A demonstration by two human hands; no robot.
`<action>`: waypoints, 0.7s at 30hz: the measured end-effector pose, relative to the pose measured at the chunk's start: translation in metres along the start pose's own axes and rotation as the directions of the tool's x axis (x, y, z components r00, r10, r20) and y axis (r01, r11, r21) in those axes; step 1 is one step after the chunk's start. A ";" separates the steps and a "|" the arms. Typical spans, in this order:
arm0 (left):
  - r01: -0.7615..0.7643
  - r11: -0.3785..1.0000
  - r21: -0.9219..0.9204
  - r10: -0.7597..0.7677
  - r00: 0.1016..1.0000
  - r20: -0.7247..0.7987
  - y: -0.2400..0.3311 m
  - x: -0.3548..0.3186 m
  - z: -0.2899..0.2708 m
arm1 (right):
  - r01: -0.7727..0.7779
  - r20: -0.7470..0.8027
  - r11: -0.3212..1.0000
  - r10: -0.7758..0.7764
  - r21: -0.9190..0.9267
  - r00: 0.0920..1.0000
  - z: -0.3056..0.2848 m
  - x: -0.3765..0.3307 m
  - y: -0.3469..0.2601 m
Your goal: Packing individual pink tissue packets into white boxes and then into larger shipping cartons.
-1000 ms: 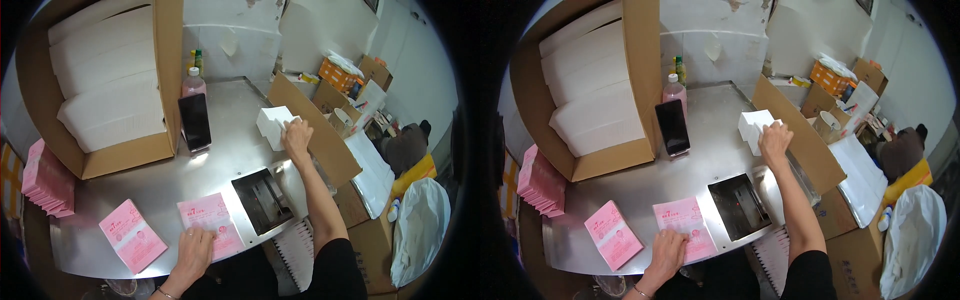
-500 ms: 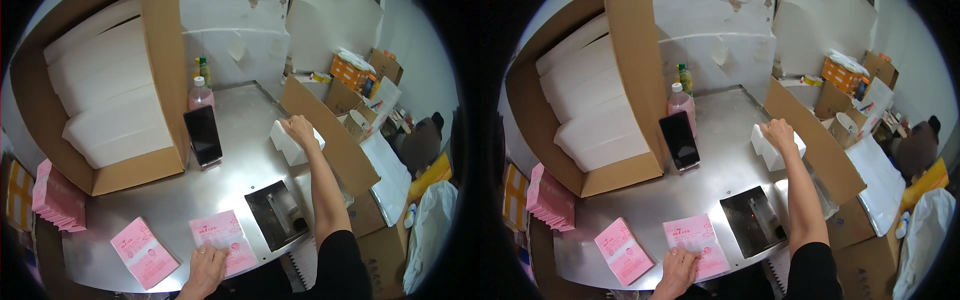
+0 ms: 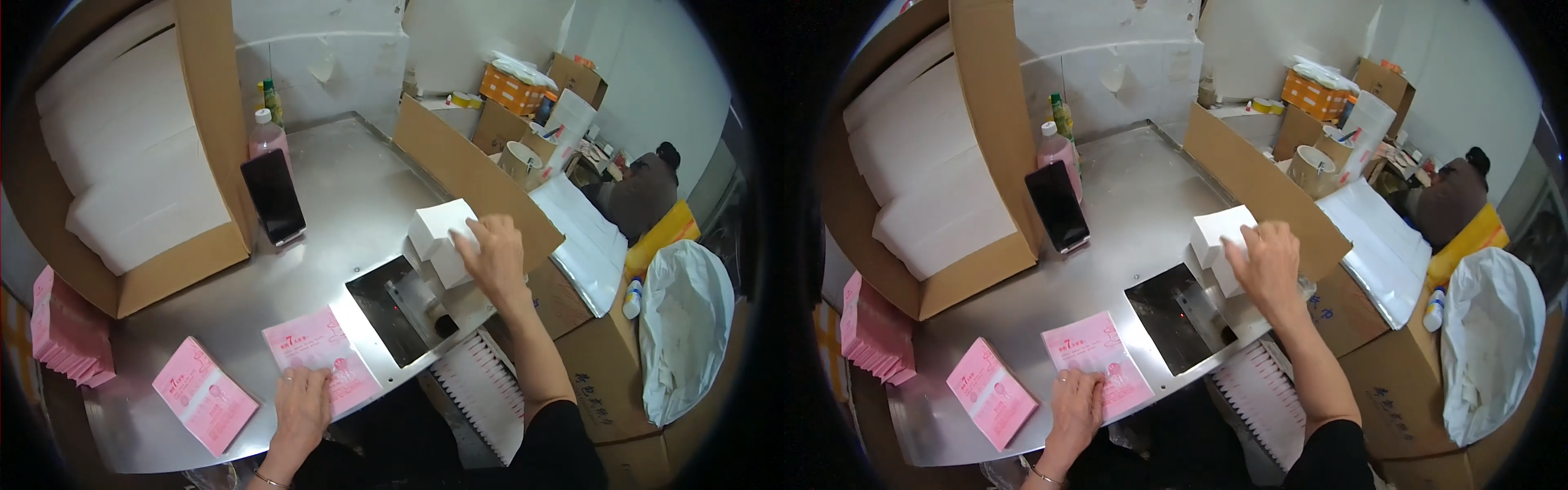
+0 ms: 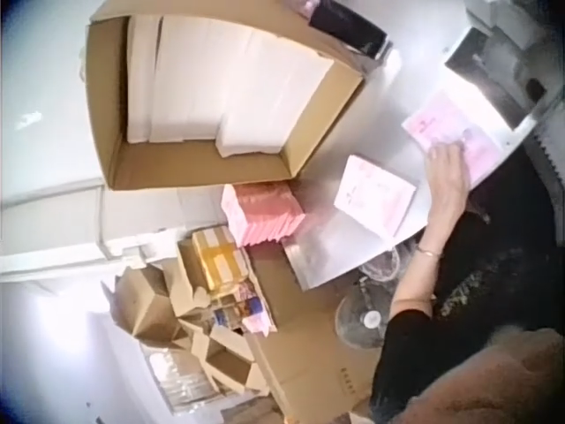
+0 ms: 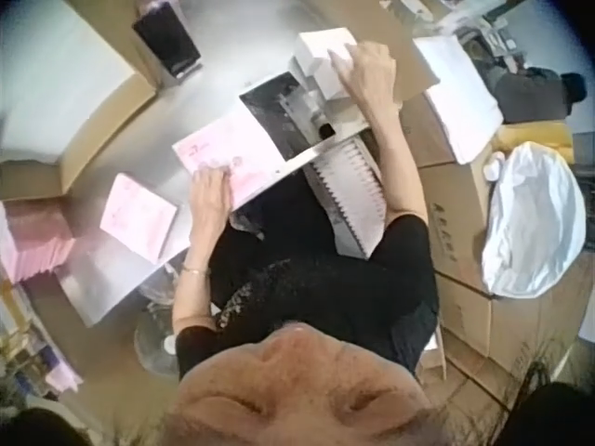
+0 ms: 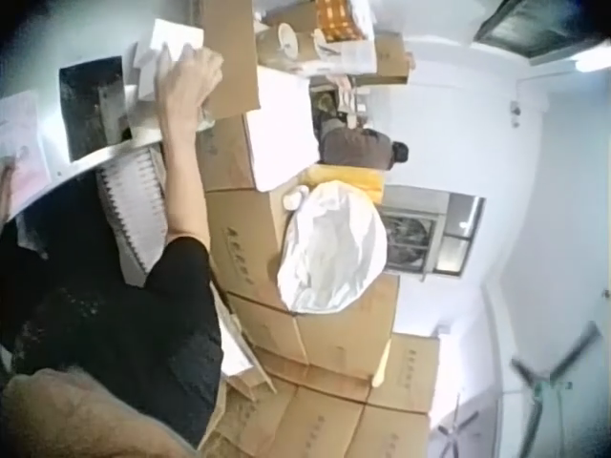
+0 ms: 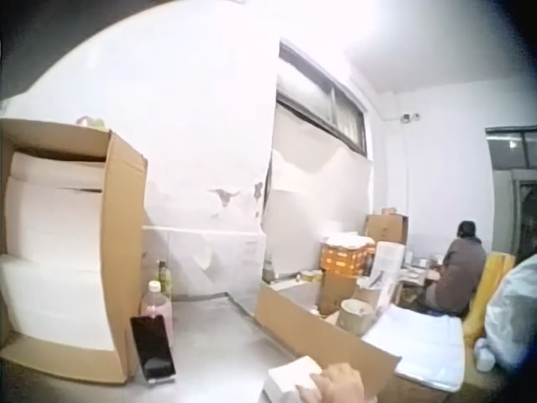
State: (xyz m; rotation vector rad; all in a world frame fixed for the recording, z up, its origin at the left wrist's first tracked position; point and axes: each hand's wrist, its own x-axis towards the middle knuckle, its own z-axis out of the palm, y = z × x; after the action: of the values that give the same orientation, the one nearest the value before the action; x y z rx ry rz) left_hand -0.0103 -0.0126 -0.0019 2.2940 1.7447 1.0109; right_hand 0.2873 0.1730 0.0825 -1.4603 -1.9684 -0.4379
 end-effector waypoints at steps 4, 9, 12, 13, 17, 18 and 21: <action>-0.027 0.999 0.020 0.027 1.000 -0.009 0.008 0.003 -0.001 | -0.007 0.038 0.974 0.016 -0.226 0.999 0.004 -0.032 0.007; -0.047 0.999 0.027 0.048 0.998 -0.039 0.003 0.005 0.003 | -0.058 0.065 0.990 0.066 -0.127 0.996 0.004 -0.030 0.006; -0.044 0.999 0.031 0.045 0.998 -0.042 0.003 0.002 0.003 | -0.067 0.060 0.993 0.073 -0.101 0.996 0.009 -0.034 0.010; -0.044 0.998 0.035 0.046 0.998 -0.041 0.004 0.002 0.004 | -0.050 0.007 0.995 0.051 -0.083 0.999 0.012 -0.038 0.015; -0.096 0.995 -0.013 0.096 0.994 -0.059 0.010 0.004 0.007 | 0.051 -0.199 0.998 -0.059 -0.046 0.978 0.007 -0.043 0.012; -0.115 0.993 -0.002 0.115 0.992 -0.049 0.014 0.005 0.007 | 0.074 -0.145 0.997 -0.073 0.003 0.987 0.006 -0.045 -0.001; -0.148 0.988 -0.032 0.147 0.989 -0.018 0.007 -0.001 0.015 | 0.354 -0.071 0.881 -0.350 0.313 0.934 0.021 -0.095 -0.063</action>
State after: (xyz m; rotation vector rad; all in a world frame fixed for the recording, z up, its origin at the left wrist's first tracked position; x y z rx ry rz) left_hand 0.0034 -0.0114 -0.0108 2.4308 1.5697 1.0757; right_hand 0.2389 0.0964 0.0107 -0.8947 -2.1813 -0.2596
